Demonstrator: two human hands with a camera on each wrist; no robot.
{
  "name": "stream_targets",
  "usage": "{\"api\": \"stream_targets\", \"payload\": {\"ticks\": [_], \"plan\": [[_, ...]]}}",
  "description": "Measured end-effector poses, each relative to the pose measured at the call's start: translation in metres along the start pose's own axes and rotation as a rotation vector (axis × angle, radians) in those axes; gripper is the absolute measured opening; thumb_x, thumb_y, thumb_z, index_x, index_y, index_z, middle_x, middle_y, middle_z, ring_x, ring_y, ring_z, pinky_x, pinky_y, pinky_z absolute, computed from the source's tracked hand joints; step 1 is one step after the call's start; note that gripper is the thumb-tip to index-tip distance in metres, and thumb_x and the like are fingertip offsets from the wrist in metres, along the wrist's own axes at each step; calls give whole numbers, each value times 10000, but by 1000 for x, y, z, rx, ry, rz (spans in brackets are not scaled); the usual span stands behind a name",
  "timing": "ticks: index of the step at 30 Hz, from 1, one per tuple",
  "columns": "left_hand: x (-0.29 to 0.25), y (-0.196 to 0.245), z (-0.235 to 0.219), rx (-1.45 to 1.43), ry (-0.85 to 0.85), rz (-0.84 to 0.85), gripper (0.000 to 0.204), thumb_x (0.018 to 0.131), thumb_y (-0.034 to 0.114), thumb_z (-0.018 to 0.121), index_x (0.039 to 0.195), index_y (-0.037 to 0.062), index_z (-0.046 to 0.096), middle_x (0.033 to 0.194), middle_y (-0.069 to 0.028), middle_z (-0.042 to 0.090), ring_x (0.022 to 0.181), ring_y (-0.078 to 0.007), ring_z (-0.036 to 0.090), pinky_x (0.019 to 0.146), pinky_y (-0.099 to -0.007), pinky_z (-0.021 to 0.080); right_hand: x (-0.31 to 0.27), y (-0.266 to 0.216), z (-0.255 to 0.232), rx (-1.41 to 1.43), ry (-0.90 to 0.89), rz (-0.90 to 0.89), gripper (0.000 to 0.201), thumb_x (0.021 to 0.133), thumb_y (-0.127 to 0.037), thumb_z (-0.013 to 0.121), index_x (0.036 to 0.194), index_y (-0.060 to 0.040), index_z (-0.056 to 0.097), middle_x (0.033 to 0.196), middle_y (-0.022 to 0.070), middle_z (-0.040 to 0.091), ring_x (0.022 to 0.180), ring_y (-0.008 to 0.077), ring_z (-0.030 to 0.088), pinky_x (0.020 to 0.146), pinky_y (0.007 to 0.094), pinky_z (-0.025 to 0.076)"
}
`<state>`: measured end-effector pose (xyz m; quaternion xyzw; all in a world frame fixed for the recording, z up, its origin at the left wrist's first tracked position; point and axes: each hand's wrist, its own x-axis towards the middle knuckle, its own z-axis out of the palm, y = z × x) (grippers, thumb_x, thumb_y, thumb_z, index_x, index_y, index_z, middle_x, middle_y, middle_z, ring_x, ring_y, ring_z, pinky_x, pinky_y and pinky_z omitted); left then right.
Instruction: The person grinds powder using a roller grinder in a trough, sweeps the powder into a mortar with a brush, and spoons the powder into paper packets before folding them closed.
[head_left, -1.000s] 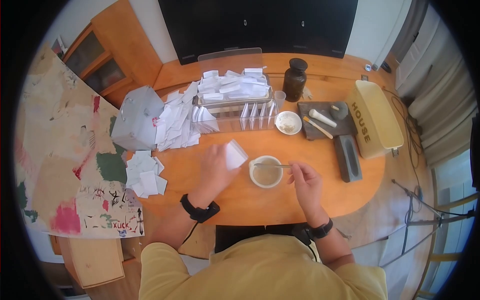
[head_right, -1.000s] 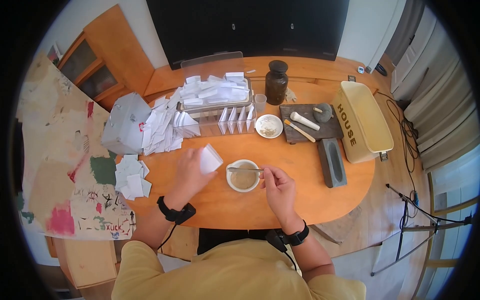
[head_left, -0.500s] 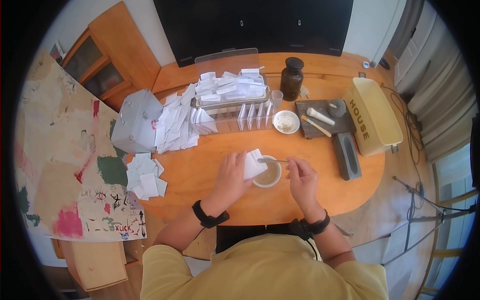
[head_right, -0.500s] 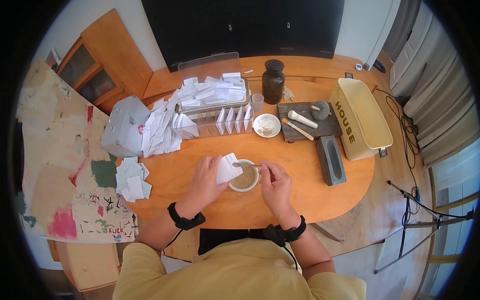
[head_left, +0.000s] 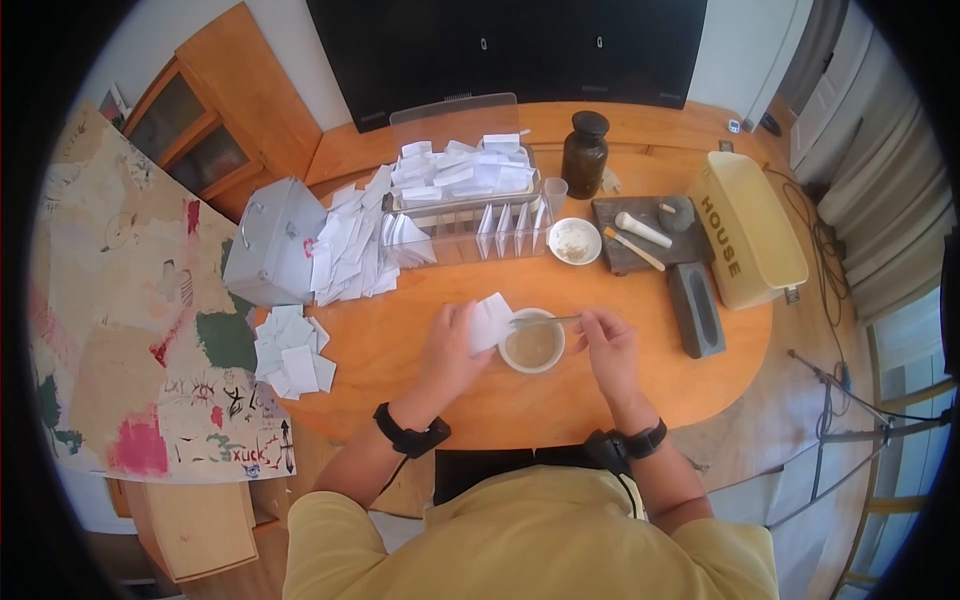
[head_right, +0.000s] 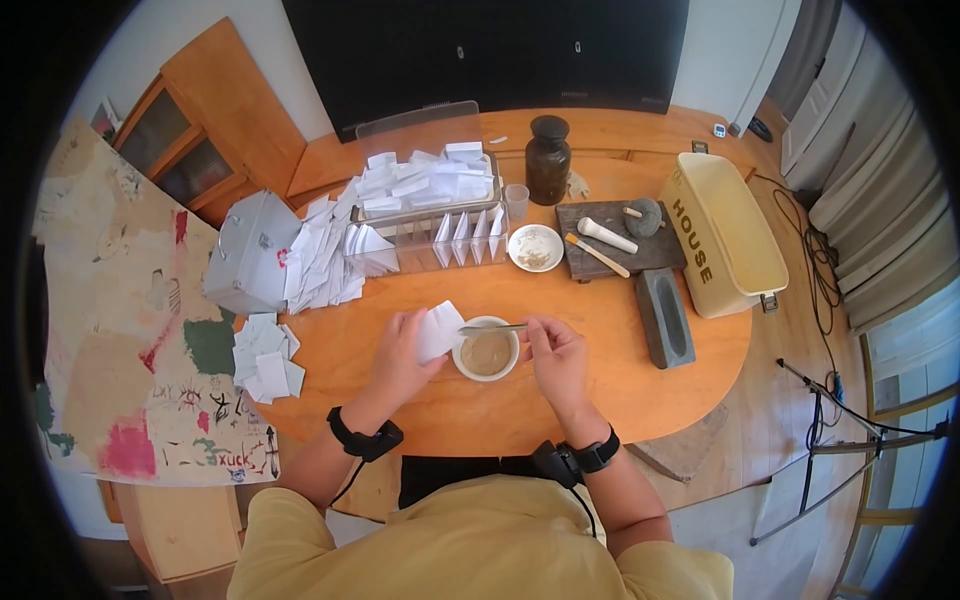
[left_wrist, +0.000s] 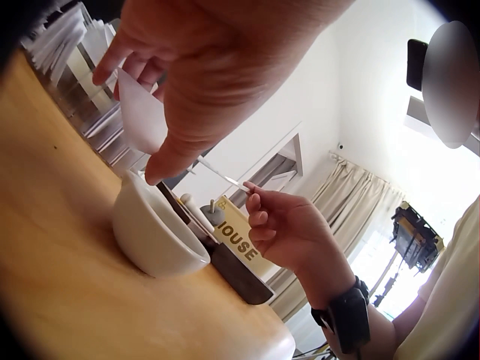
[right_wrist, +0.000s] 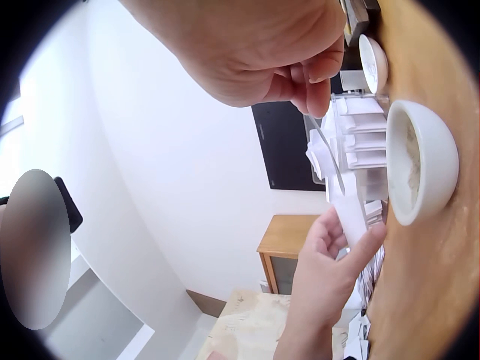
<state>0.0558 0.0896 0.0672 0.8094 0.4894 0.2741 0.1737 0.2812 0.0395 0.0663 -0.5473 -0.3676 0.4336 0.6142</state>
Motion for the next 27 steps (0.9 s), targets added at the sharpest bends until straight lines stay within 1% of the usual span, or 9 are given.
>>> {"api": "stream_targets", "payload": {"ticks": [2, 5, 8, 11, 14, 17, 20, 23, 27], "plan": [[-3, -11, -4, 25, 43, -1, 705, 655, 106, 794, 1264, 21, 450, 1114, -172, 503, 1044, -356, 523, 870, -413, 464, 1, -1, -5, -65, 32, -42, 154, 936, -75, 563, 973, 28, 671, 746, 40, 638, 579, 83, 555, 525, 221, 446], [-8, -18, -11, 56, 81, -37, 703, 654, 109, 798, 1261, 24, 454, 1123, -173, 506, 1041, -353, 527, 873, -414, 463, -3, 10, -14, -451, -11, -300, 121, 903, -47, 591, 966, 11, 676, 741, 84, 637, 573, 147, 566, 526, 262, 442], [-14, -20, -13, 49, 107, -82, 691, 653, 107, 801, 1252, 26, 465, 1125, -173, 513, 1038, -351, 528, 871, -415, 465, -11, 11, -14, -580, -13, -375, 113, 871, -25, 611, 958, -9, 681, 752, 128, 628, 586, 215, 575, 542, 290, 449], [-18, -16, -16, 30, 106, -101, 680, 652, 107, 804, 1242, 28, 476, 1118, -170, 521, 1034, -349, 531, 866, -415, 468, -11, 16, -8, -587, -20, -471, 110, 866, -27, 617, 952, -14, 685, 763, 138, 632, 601, 236, 579, 553, 284, 457], [-21, -14, -16, 18, 100, -114, 680, 650, 111, 808, 1240, 33, 480, 1113, -168, 525, 1029, -348, 534, 863, -415, 469, -7, 27, -4, -485, -90, -470, 119, 863, -25, 621, 965, -16, 683, 776, 133, 637, 623, 234, 596, 562, 291, 464], [-26, -15, -13, 14, 103, -132, 682, 649, 115, 809, 1241, 37, 481, 1112, -168, 527, 1025, -348, 535, 862, -414, 469, -11, 18, -4, -493, -226, -355, 132, 859, -19, 624, 978, -17, 681, 801, 132, 646, 650, 236, 613, 568, 292, 469], [-27, -15, -9, 9, 103, -138, 686, 652, 121, 811, 1246, 40, 477, 1116, -168, 529, 1025, -349, 536, 862, -414, 469, -12, 12, -4, -470, -307, -340, 135, 855, -8, 623, 974, -22, 684, 815, 128, 651, 647, 248, 615, 570, 292, 475], [-28, -13, -9, 0, 115, -148, 696, 656, 130, 812, 1256, 43, 470, 1122, -169, 530, 1030, -349, 534, 863, -414, 469, -13, 11, -8, -553, -343, -453, 134, 842, 6, 624, 959, -21, 685, 819, 127, 653, 641, 270, 616, 571, 297, 486], [-30, -12, -10, -45, 109, -184, 707, 662, 133, 814, 1268, 46, 460, 1132, -170, 527, 1043, -350, 527, 865, -414, 468, -8, 4, -11, -600, -252, -591, 138, 826, 15, 626, 942, -26, 687, 820, 121, 656, 646, 290, 625, 570, 325, 503]]}}
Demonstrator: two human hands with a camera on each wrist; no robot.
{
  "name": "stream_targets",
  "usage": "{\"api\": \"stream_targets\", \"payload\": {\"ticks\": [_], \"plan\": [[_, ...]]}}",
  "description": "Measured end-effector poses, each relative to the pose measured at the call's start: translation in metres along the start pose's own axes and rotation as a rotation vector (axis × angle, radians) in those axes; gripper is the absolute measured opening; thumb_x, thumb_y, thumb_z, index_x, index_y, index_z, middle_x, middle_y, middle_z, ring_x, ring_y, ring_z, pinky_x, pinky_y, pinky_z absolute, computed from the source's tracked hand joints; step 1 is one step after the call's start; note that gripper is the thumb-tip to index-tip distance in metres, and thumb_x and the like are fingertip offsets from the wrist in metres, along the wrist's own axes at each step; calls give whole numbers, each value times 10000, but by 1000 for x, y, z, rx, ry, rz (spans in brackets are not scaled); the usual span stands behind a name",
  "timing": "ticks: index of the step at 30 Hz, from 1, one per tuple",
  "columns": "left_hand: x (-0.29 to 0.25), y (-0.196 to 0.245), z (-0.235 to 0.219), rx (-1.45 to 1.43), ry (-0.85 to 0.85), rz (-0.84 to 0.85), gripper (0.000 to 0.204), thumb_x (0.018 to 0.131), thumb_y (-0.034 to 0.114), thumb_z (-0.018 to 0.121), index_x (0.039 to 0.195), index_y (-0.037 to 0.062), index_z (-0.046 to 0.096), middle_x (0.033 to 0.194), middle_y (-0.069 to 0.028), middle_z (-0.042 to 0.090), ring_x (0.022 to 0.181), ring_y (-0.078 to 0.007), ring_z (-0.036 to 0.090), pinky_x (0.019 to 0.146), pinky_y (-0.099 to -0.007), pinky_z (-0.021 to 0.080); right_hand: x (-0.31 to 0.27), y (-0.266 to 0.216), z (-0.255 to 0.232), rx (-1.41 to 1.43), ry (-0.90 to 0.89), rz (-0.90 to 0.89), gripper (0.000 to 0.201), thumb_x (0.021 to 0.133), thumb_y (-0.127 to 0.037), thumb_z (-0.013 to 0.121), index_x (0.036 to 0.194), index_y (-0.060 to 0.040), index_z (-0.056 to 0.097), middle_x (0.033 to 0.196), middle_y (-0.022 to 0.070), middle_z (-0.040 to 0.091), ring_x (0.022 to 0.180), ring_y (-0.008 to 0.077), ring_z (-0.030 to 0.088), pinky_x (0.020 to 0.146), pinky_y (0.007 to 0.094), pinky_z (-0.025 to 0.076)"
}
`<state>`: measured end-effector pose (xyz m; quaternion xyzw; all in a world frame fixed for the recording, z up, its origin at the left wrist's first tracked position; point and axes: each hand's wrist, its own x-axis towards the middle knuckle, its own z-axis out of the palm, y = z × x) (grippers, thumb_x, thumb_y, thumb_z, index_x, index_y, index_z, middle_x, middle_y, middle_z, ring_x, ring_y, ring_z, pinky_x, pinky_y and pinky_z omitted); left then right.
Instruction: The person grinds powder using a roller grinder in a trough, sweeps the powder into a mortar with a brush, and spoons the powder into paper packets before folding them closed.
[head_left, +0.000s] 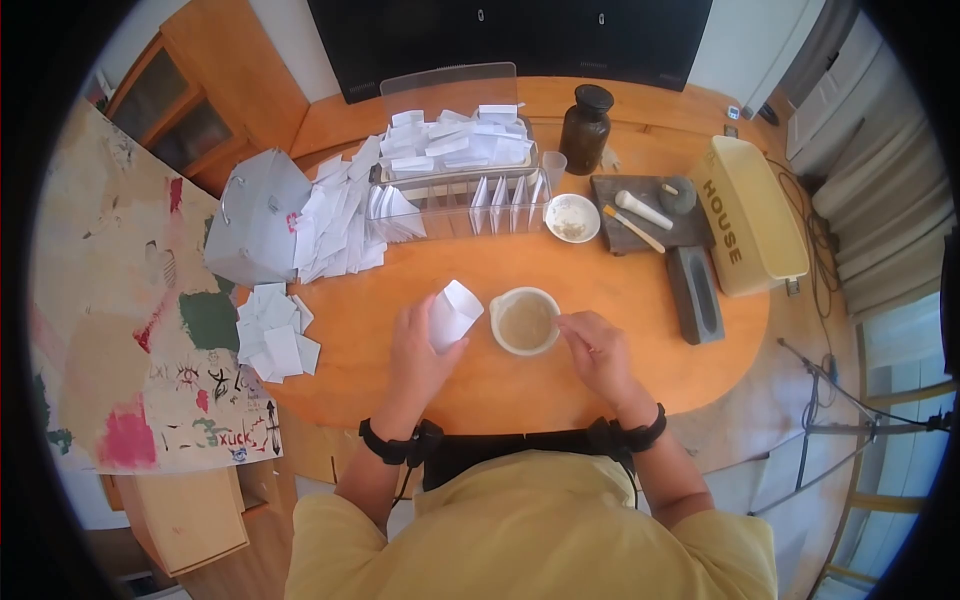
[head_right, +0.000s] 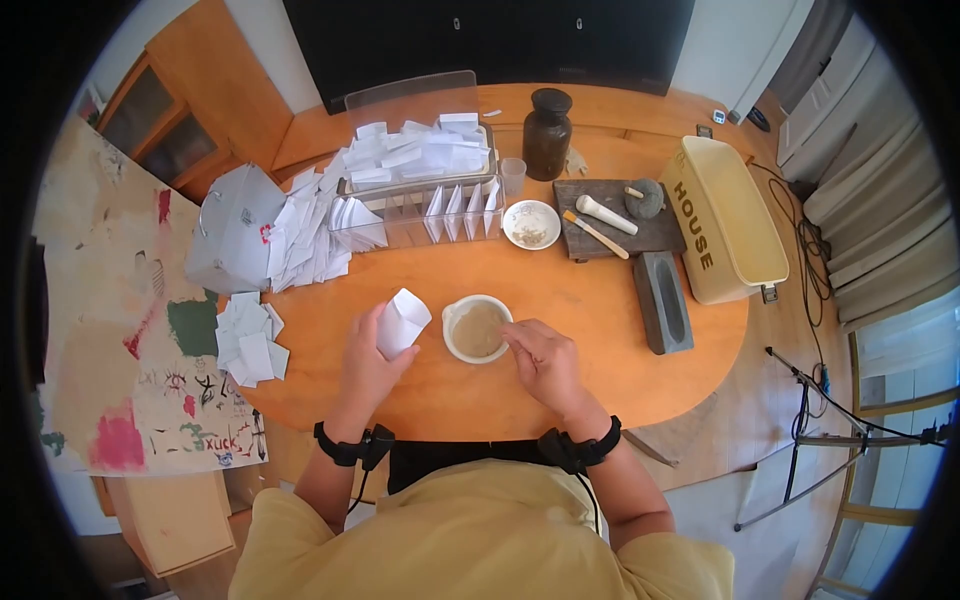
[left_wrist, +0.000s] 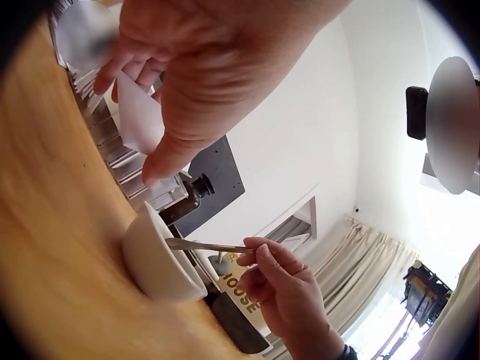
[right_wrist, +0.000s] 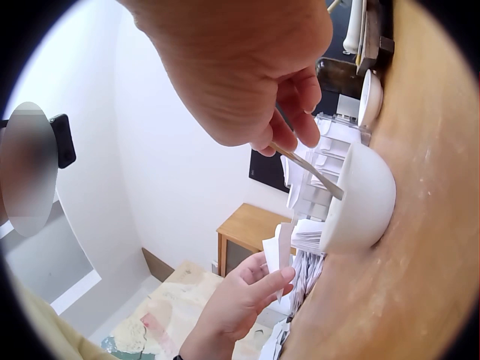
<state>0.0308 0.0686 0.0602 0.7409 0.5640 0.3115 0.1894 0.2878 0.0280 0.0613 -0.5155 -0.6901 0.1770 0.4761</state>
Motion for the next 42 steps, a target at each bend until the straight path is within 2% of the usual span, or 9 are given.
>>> {"api": "stream_targets", "payload": {"ticks": [8, 11, 17, 23, 26, 32, 36, 38, 42], "plan": [[-3, 1, -2, -2, 15, 7, 701, 665, 114, 810, 1270, 46, 463, 1128, -164, 524, 1046, -343, 523, 865, -408, 467, -5, -3, -6, -289, -6, -68, 119, 816, 3, 632, 928, -29, 656, 740, 116, 628, 606, 286, 614, 527, 347, 493], [-2, 0, -2, -2, 17, -8, 698, 663, 112, 811, 1267, 45, 467, 1121, -162, 525, 1042, -342, 522, 863, -407, 466, -14, -11, -5, -224, -33, 13, 105, 813, 3, 634, 915, -20, 648, 747, 121, 622, 590, 288, 605, 506, 349, 480], [-1, 2, -2, 6, 20, 5, 696, 658, 113, 815, 1260, 43, 473, 1110, -160, 526, 1033, -338, 522, 860, -402, 465, -10, -13, -5, -285, 60, -23, 124, 817, 21, 610, 933, -13, 640, 709, 130, 601, 578, 298, 593, 503, 362, 477], [-1, 3, -3, 13, 18, 3, 695, 654, 110, 817, 1253, 34, 474, 1107, -158, 524, 1025, -333, 527, 855, -396, 466, -15, -23, 3, -258, -48, 33, 109, 829, 7, 610, 933, -6, 641, 694, 148, 592, 578, 312, 585, 508, 364, 472], [-1, 5, -4, 2, 15, -4, 693, 654, 108, 816, 1251, 31, 474, 1107, -159, 522, 1022, -332, 529, 852, -395, 468, -15, -20, 11, -78, 29, 145, 80, 853, -4, 602, 919, 0, 647, 681, 153, 587, 572, 309, 581, 510, 356, 467], [0, 5, -4, -5, 21, 11, 690, 654, 107, 815, 1249, 30, 475, 1102, -162, 521, 1019, -333, 531, 847, -394, 470, -9, 2, 10, -122, 124, 172, 94, 885, -10, 578, 935, 8, 655, 669, 138, 595, 551, 253, 591, 509, 325, 467], [-2, 6, -5, -3, -11, -23, 692, 650, 102, 815, 1249, 30, 477, 1111, -165, 522, 1019, -333, 533, 846, -395, 472, -14, 8, 10, 84, 120, 428, 126, 924, -67, 567, 952, 17, 656, 690, 86, 626, 558, 141, 605, 517, 269, 474], [-2, 3, -1, -8, -14, 34, 694, 650, 106, 815, 1251, 30, 478, 1119, -166, 523, 1023, -332, 535, 847, -394, 473, -16, 12, 11, 179, 67, 571, 157, 943, -99, 558, 957, 23, 656, 708, 56, 639, 571, 95, 605, 517, 236, 470], [-2, 3, 3, -37, -88, 61, 694, 653, 117, 813, 1255, 29, 478, 1130, -167, 525, 1026, -329, 540, 850, -392, 476, -15, 17, 18, 495, 75, 760, 185, 955, -119, 548, 947, 21, 668, 708, 24, 627, 587, 77, 574, 534, 204, 459]]}}
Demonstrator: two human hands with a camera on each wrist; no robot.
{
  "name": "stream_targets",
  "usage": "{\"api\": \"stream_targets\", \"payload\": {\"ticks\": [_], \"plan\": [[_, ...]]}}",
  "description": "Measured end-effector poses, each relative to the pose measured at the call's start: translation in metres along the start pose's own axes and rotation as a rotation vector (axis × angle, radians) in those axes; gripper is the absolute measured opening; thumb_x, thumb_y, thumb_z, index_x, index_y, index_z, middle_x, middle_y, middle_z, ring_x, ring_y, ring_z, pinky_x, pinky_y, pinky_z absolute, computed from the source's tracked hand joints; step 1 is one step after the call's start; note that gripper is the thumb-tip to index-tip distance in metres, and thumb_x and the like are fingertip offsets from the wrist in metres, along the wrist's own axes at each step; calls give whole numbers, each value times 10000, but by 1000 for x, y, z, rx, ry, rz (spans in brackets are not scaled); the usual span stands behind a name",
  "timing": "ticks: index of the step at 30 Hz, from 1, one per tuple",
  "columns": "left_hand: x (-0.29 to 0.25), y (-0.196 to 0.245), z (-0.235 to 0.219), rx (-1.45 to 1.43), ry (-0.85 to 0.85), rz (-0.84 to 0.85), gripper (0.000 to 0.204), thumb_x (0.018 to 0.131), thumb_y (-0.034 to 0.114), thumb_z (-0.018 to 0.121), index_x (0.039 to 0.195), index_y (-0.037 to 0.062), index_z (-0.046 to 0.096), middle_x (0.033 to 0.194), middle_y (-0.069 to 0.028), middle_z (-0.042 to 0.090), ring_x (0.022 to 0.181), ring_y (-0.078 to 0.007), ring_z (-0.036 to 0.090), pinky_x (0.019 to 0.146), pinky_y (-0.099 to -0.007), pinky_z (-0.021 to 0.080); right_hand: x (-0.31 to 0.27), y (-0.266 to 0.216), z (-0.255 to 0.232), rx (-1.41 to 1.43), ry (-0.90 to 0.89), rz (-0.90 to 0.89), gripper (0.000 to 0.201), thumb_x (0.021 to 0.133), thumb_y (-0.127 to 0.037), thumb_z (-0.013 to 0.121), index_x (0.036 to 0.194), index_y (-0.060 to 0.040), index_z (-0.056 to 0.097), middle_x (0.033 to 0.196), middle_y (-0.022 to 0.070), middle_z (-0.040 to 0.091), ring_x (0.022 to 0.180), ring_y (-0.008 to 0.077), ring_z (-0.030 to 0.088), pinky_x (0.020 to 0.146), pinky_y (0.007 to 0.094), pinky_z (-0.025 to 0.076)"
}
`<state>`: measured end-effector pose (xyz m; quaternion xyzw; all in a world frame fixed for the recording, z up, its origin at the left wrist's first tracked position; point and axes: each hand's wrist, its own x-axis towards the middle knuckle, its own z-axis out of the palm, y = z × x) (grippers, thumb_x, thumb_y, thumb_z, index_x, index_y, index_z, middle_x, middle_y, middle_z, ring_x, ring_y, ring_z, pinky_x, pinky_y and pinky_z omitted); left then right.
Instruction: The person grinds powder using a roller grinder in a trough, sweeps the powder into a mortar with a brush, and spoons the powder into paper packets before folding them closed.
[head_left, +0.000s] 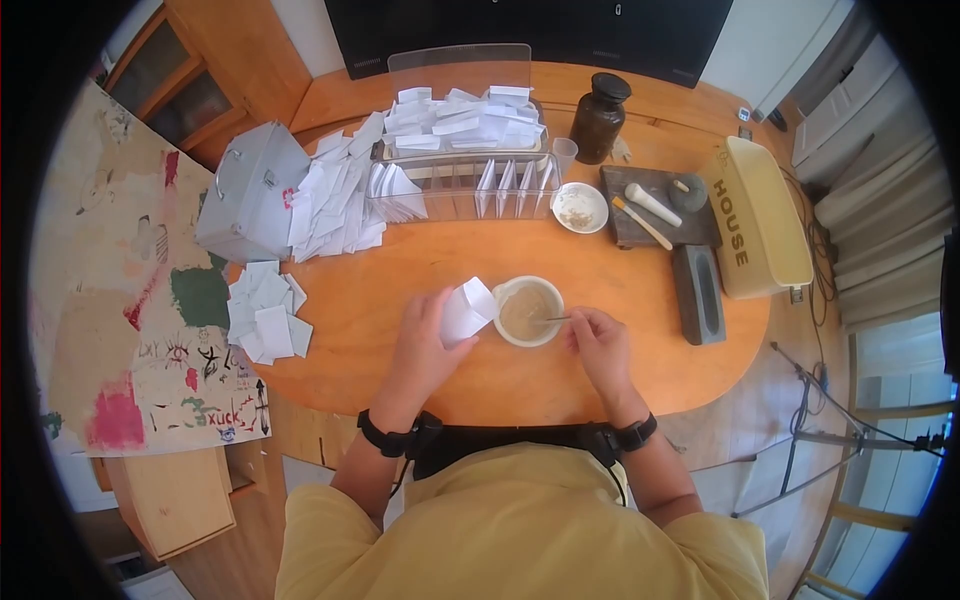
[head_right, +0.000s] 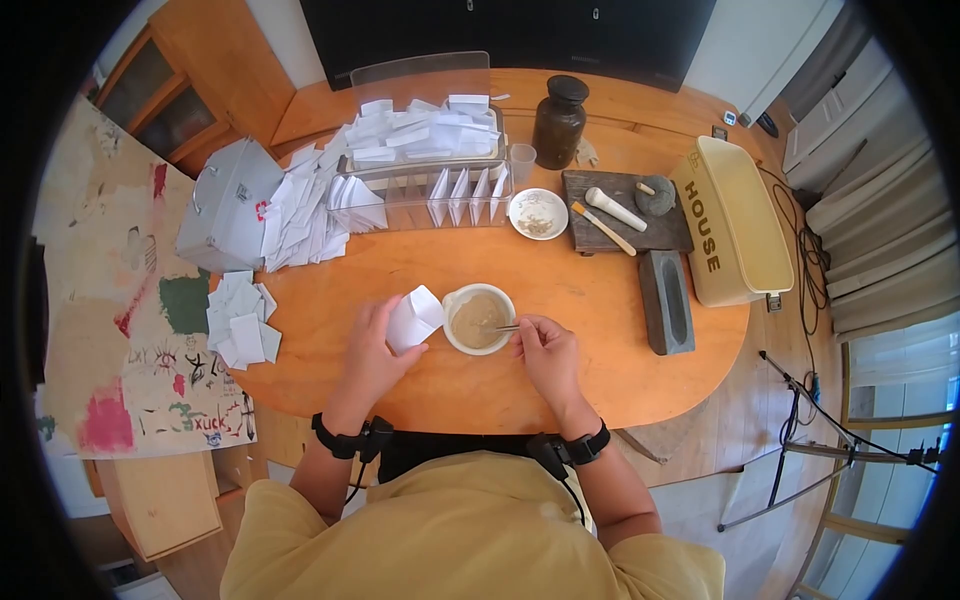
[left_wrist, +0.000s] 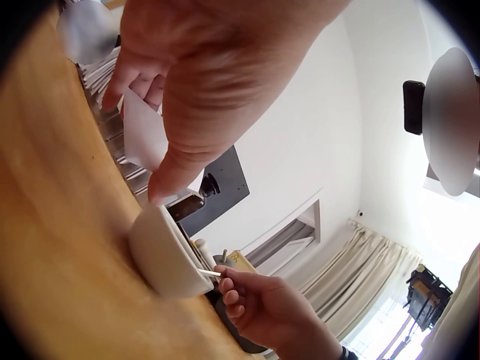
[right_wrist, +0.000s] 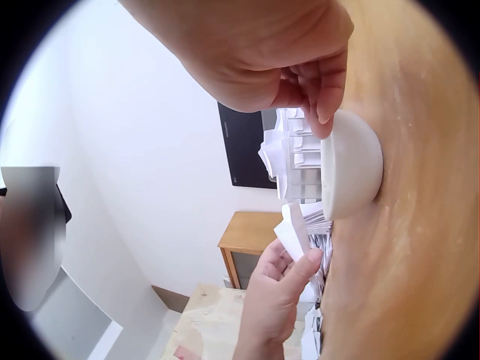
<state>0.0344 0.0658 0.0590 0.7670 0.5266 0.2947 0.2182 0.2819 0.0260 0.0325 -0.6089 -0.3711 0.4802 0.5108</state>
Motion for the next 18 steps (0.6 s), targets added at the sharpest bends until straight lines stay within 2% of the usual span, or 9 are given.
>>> {"api": "stream_targets", "payload": {"ticks": [2, 6, 15, 18], "plan": [[-1, -1, 2, 7, -18, -1, 689, 657, 122, 810, 1254, 26, 481, 1127, -169, 525, 1025, -331, 541, 852, -390, 476, 3, 4, 0, 103, -4, 64, 186, 955, -117, 545, 953, 22, 668, 705, 26, 628, 584, 82, 574, 531, 204, 459], [-3, 1, 2, -43, -49, -17, 671, 661, 107, 798, 1248, 40, 479, 1102, -180, 514, 1024, -362, 523, 865, -411, 459, 6, 6, -8, 153, -6, 61, 188, 954, -126, 547, 960, 20, 667, 715, 40, 636, 573, 95, 585, 519, 211, 459], [-3, 4, 6, -58, -75, 17, 655, 665, 104, 792, 1242, 39, 489, 1108, -172, 523, 1034, -360, 522, 869, -409, 462, 10, -9, -20, 189, 29, 17, 193, 960, -133, 544, 950, 25, 654, 726, 50, 640, 547, 101, 605, 481, 202, 444], [-3, 5, 8, -24, -63, 45, 665, 661, 105, 802, 1245, 30, 493, 1111, -162, 536, 1010, -331, 556, 838, -394, 486, 9, -23, -19, 198, 22, -2, 185, 956, -122, 546, 952, 26, 656, 722, 49, 640, 552, 99, 606, 479, 201, 443]]}}
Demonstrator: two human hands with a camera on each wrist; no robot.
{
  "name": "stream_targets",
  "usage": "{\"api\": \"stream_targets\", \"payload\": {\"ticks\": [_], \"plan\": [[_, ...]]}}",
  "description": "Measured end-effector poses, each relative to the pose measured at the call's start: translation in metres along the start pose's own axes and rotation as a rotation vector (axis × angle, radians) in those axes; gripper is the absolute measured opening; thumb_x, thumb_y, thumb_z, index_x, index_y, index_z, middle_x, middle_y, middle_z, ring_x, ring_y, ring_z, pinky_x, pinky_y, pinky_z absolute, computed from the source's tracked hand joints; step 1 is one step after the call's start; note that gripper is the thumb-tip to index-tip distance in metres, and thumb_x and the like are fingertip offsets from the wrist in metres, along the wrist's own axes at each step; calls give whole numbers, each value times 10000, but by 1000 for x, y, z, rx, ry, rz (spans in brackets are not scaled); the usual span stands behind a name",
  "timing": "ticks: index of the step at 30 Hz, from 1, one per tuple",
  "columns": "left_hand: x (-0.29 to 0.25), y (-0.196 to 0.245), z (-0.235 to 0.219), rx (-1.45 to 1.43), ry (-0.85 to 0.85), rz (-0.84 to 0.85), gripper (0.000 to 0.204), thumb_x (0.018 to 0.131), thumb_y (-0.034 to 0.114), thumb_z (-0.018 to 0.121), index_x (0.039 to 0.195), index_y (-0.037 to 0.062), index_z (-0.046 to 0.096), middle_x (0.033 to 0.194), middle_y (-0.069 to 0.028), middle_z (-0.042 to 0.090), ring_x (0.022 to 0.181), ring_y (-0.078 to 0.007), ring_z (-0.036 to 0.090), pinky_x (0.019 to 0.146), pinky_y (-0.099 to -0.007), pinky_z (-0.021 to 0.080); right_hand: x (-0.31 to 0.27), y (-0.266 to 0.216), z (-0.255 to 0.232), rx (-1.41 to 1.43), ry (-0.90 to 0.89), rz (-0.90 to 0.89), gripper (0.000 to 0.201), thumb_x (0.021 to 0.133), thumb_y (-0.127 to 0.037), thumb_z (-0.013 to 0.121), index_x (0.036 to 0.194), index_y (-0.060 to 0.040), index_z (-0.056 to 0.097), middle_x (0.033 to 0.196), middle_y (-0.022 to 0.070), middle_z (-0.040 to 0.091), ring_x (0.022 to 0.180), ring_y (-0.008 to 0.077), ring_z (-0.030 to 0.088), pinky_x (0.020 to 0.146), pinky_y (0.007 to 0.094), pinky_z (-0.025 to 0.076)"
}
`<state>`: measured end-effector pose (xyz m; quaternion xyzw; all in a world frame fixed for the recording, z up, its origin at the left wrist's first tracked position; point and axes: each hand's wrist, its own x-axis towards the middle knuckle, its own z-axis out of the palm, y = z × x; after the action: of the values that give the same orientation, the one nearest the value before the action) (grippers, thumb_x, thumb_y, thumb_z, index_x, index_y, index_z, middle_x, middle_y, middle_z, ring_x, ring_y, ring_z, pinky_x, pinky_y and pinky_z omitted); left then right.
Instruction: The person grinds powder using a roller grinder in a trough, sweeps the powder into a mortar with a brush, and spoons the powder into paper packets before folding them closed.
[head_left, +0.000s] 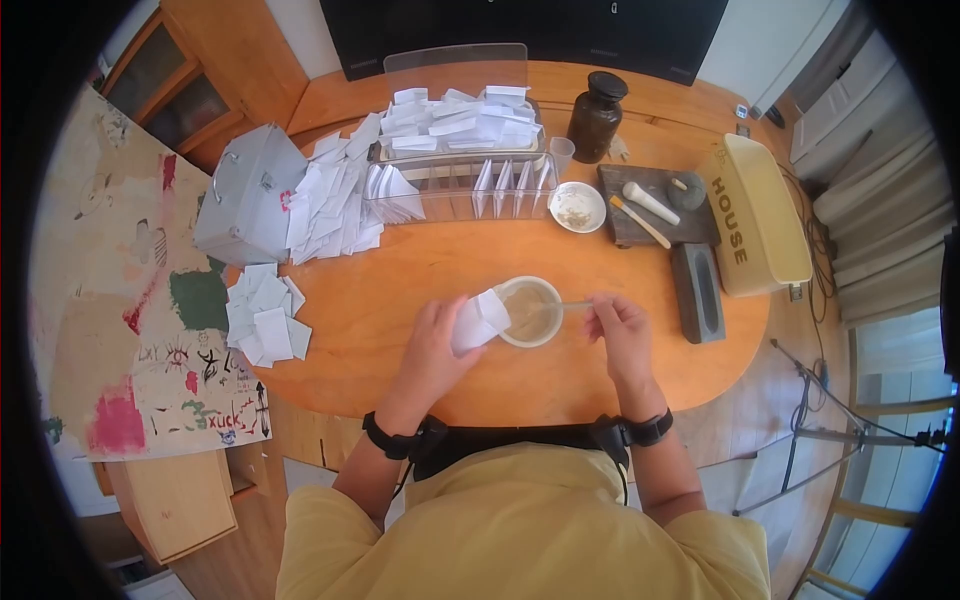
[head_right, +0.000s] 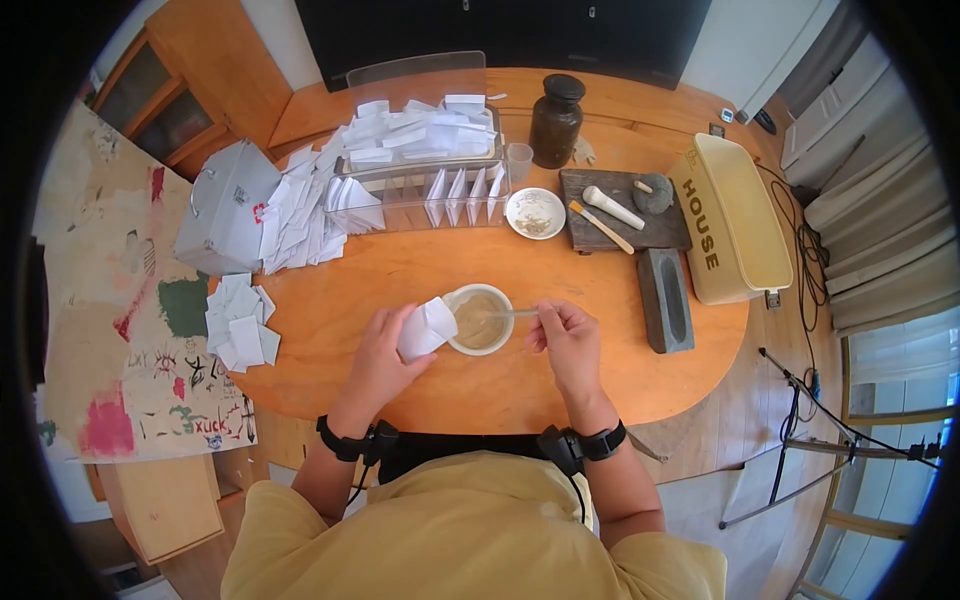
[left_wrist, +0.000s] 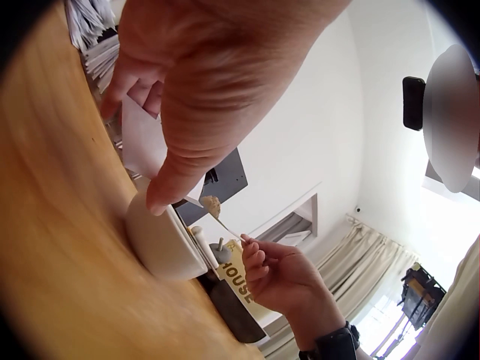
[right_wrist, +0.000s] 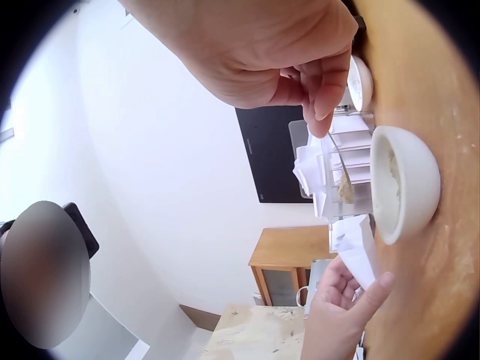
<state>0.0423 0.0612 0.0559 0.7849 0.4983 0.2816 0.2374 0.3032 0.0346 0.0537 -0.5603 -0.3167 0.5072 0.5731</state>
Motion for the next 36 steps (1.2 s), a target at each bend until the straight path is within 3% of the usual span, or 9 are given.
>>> {"api": "stream_targets", "payload": {"ticks": [11, 17, 20, 26, 29, 36], "plan": [[1, 12, 1, -85, -34, -11, 632, 684, 106, 781, 1243, 32, 494, 1102, -169, 534, 1044, -360, 529, 887, -413, 459, -13, -5, 46, -128, -161, -16, 170, 956, -112, 552, 958, 12, 668, 728, 22, 635, 606, 73, 602, 521, 204, 451], [-1, 3, 5, -89, -14, -25, 647, 685, 124, 785, 1251, 31, 487, 1109, -168, 534, 1030, -356, 541, 873, -409, 468, -23, -13, 44, -458, -318, -449, 131, 922, -38, 573, 986, 3, 680, 764, 54, 635, 654, 108, 623, 572, 224, 479], [-1, -6, 5, -77, -3, -68, 668, 679, 125, 797, 1261, 29, 484, 1129, -153, 533, 1026, -314, 554, 831, -372, 483, -20, -16, 30, -382, -181, -456, 129, 922, -36, 572, 982, 2, 680, 746, 65, 627, 636, 118, 623, 574, 232, 484], [-1, -18, 0, -29, 37, -58, 674, 676, 120, 802, 1263, 28, 483, 1143, -144, 527, 1021, -288, 555, 781, -348, 494, -8, 6, 7, -446, 26, -358, 128, 921, -55, 583, 983, -6, 684, 749, 70, 634, 607, 109, 607, 559, 227, 478], [-2, -15, -4, -22, 27, -81, 677, 674, 122, 805, 1262, 27, 482, 1141, -148, 526, 1021, -291, 555, 787, -354, 493, -4, 20, 3, -440, 37, -316, 135, 927, -76, 586, 986, 1, 680, 750, 54, 640, 600, 97, 598, 553, 217, 475], [-2, -13, -6, 0, 36, -48, 684, 670, 134, 813, 1257, 20, 483, 1134, -156, 530, 1019, -304, 556, 807, -362, 491, 0, 39, 5, -176, -53, -28, 168, 950, -111, 560, 977, 9, 673, 743, 20, 641, 589, 65, 577, 518, 199, 444]]}}
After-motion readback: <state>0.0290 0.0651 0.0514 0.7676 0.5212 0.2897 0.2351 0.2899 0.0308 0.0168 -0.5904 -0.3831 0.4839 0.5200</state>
